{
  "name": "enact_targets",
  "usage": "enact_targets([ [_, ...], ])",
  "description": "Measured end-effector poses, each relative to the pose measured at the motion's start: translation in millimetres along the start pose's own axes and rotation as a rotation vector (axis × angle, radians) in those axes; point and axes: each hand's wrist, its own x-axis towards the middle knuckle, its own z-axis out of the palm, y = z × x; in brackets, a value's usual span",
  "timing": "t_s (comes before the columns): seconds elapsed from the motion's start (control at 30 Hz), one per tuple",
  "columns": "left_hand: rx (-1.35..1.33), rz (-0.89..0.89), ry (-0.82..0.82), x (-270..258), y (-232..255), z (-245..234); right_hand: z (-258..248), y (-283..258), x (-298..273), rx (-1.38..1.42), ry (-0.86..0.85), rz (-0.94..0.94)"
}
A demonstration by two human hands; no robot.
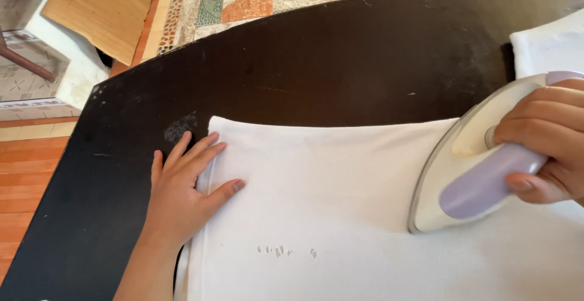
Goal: The person irons a white shirt laid out on a dark table using a white and purple electric iron. The person uses their left hand to hold the shirt in place while moving the iron back and forth across the fabric with their right hand.
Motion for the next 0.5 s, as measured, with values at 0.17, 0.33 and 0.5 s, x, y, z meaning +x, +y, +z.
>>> enact_targets([
  [0.17,0.000,0.000,-0.008,1,2,-2,-3,-5,4,-0.025,-0.030,0.070],
  [0.33,0.004,0.034,0.025,0,1,-1,4,-11,14,-0.075,0.088,0.087],
  [0.5,-0.017,0.014,0.013,-1,-1,1,-3,2,13,0.054,0.037,-0.118],
])
